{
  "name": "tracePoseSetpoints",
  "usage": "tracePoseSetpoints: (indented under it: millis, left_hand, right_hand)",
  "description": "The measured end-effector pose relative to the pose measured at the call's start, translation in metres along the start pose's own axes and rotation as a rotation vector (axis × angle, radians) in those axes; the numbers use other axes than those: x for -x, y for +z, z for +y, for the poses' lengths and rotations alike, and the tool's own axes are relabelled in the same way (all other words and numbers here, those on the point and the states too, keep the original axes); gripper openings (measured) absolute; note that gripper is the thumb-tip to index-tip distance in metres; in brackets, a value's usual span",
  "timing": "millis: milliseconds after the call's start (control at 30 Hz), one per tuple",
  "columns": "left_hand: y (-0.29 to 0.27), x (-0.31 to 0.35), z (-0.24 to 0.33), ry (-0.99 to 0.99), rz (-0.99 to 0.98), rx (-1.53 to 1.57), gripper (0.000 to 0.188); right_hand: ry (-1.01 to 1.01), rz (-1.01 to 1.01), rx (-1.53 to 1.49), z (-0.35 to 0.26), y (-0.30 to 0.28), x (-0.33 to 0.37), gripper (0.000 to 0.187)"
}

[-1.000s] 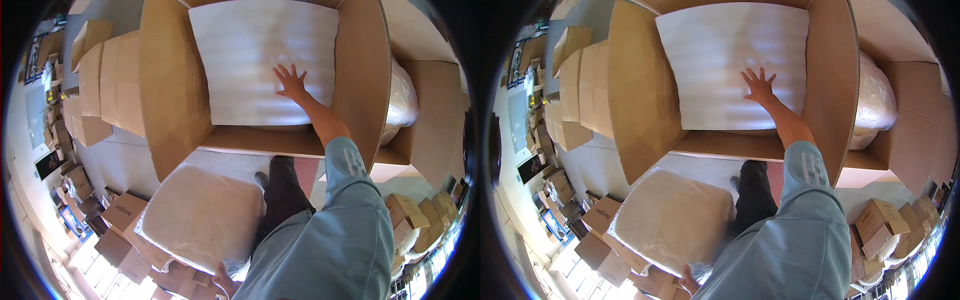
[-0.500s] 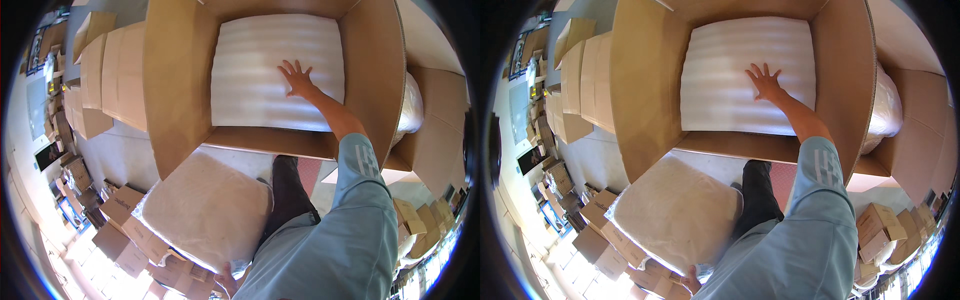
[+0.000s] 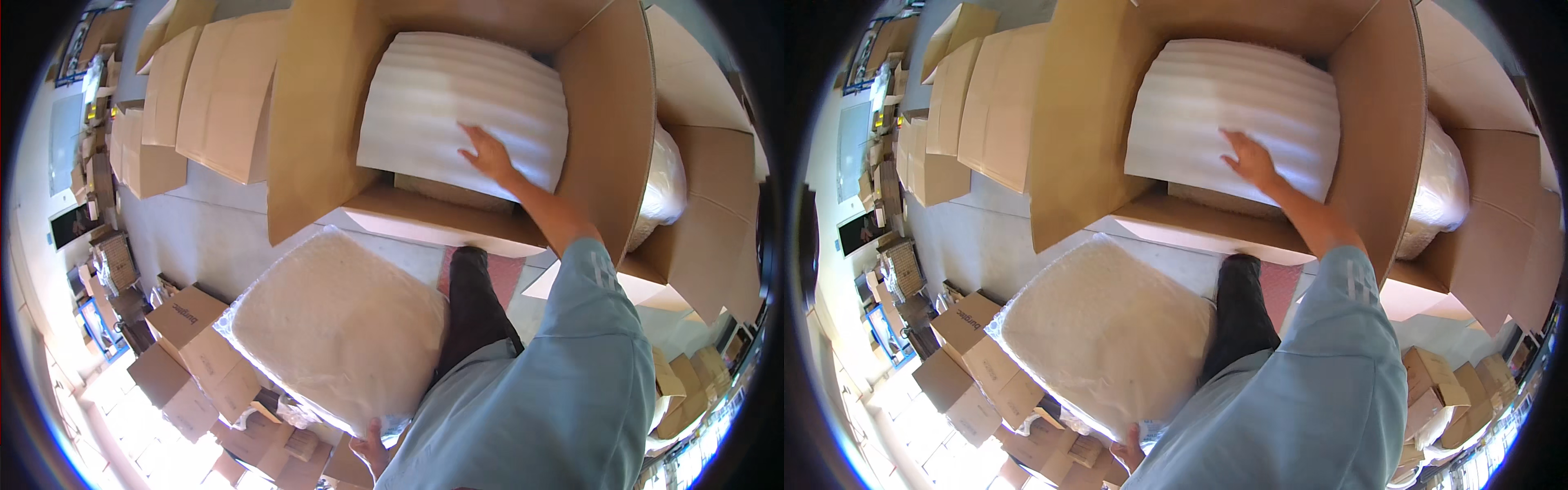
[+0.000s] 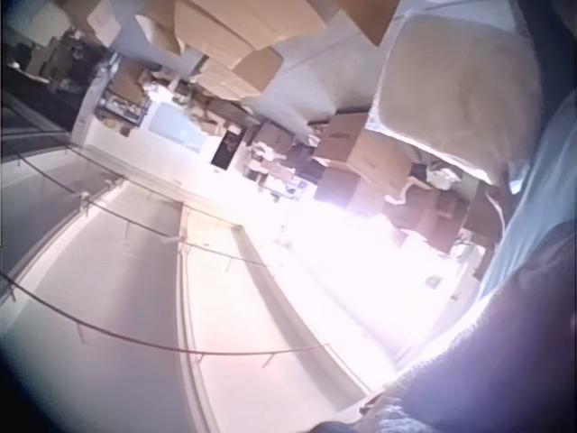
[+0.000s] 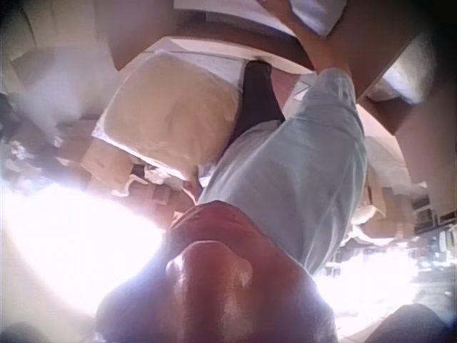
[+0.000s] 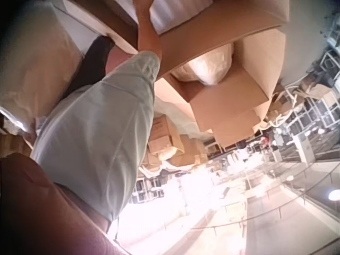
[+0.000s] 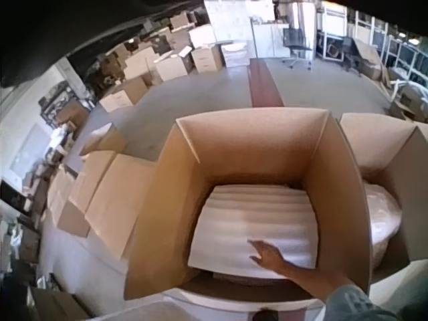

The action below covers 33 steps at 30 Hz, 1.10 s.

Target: Wrapping foam chair cushions in bubble wrap, securing with tape, and packing them into cardboard boxes.

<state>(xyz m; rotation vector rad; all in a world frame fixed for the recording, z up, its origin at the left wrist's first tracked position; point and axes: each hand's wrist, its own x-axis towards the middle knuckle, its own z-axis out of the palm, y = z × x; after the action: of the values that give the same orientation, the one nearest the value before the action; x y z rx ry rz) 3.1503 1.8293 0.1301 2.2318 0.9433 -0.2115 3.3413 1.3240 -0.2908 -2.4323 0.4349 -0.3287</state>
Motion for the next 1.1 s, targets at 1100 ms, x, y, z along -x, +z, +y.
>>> tracePoseSetpoints:
  millis: [1100]
  left_hand:
    - [-0.041,-0.069,0.111,0.730,-0.449,0.676,0.076]
  right_hand:
    - [0.394,0.668,-1.219,-0.307,-0.297,0.220,0.057]
